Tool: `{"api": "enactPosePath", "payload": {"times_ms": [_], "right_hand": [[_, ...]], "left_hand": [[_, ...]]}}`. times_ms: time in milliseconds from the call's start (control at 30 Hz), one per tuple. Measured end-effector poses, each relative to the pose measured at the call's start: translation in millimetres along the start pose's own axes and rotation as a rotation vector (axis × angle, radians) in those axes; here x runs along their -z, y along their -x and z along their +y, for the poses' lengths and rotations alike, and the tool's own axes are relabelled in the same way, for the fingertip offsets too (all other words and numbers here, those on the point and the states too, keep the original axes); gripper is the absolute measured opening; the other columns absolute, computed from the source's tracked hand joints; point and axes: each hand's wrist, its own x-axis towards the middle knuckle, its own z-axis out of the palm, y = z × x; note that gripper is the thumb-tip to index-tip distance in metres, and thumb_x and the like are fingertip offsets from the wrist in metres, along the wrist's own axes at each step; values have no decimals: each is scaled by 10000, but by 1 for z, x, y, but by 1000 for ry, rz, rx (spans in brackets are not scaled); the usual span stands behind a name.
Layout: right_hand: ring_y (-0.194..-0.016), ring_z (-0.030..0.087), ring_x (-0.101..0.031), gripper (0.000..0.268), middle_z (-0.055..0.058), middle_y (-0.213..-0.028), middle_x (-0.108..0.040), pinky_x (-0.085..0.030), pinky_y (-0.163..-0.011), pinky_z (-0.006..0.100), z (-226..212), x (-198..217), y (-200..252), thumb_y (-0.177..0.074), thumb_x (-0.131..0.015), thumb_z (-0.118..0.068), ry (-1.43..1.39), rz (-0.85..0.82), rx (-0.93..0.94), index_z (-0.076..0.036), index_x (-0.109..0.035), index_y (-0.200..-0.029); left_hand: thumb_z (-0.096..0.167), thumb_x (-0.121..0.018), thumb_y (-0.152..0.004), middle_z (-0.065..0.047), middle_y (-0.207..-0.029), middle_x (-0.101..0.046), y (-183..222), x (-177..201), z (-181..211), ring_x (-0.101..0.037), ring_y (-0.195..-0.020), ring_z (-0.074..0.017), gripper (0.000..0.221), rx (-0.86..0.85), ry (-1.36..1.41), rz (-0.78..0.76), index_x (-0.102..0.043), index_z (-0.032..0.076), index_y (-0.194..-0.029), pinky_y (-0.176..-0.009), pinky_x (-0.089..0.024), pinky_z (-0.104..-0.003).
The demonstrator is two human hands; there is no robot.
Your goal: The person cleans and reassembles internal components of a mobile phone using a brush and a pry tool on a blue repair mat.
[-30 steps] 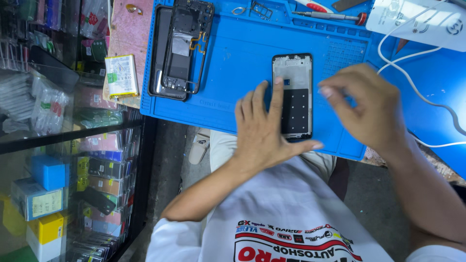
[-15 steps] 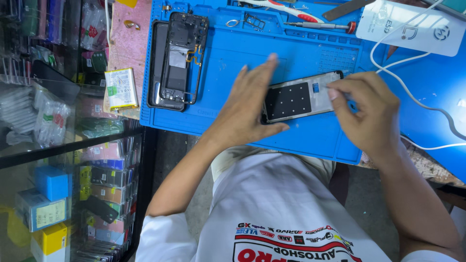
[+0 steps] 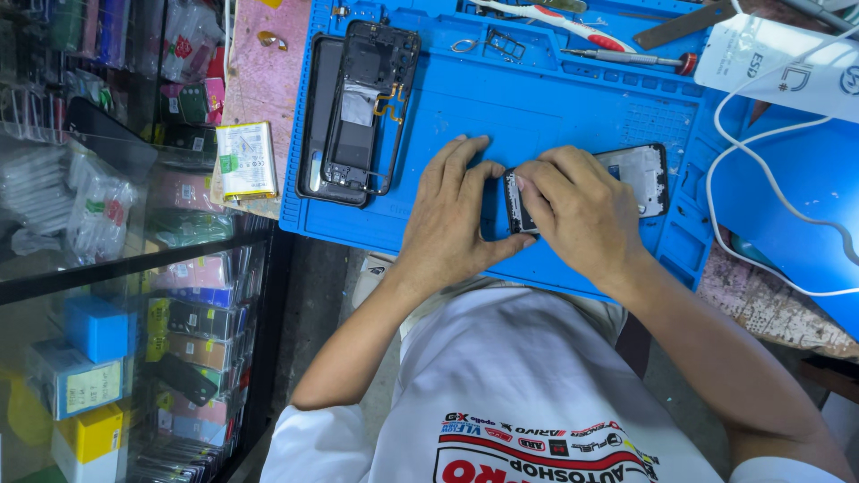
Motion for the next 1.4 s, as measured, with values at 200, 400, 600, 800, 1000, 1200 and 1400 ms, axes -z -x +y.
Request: {"api": "enactPosePath", "payload": {"times_ms": [200, 400, 600, 800, 1000, 1200, 1400], "right_hand": [[-862, 232, -698, 96, 45, -989, -664, -558, -671, 370, 6, -1, 2, -982, -742, -117, 22, -14, -12, -101, -753, -1077], [-861, 228, -701, 96, 43, -985, -664, -556, -665, 362, 5, 0, 1, -979, -751, -116, 10, -17, -8, -101, -753, -1074], [-905, 226, -699, 132, 43, -1012, -660, -569, -690, 362, 6, 1, 1, -958, -756, -108, 29, -38, 32, -87, -743, -1088], [-935, 222, -694, 198, 52, -1071, -670, -575, -692, 355, 9, 7, 2, -903, -752, -95, 15, -112, 139, -52, -727, -1096], [-888, 208, -695, 193, 42, -1029, -678, -568, -648, 357, 10, 14, 9, -872, -763, -107, 8, -184, 182, -50, -733, -1054], [-874, 244, -704, 109, 59, -1014, -685, -565, -684, 371, 10, 12, 11, -920, -757, -86, -98, -115, 112, -64, -725, -1021], [-870, 263, -702, 106, 81, -1008, -680, -570, -713, 383, 17, 13, 20, -906, -763, -84, -164, -96, 122, -57, -727, -1002]], "left_hand": [[469, -935, -677, -253, -1480, -424, -1, 1, -1, -351, -1442, -462, 854, 16, 16, -30, -565, -1, -1286, -1204, -316, -557], [449, -934, -670, -239, -1484, -420, -2, 2, -2, -338, -1444, -458, 859, 11, 17, -57, -553, 12, -1304, -1200, -296, -568], [438, -912, -711, -215, -1506, -426, -2, 2, -3, -349, -1458, -432, 840, -9, 10, -72, -543, 0, -1327, -1213, -282, -560], [435, -894, -742, -203, -1504, -444, -2, 1, -1, -360, -1464, -406, 837, -26, -11, -79, -536, -22, -1347, -1221, -258, -571], [419, -891, -742, -187, -1512, -449, -1, 1, -1, -362, -1475, -397, 820, -27, -13, -78, -540, -11, -1345, -1232, -259, -570], [427, -903, -736, -180, -1509, -452, 0, -2, -2, -363, -1476, -398, 810, -17, -10, -59, -545, 5, -1327, -1248, -260, -565], [442, -907, -730, -174, -1521, -438, 1, 0, -1, -350, -1486, -403, 854, -28, 25, -36, -533, 19, -1371, -1244, -277, -543]]}}
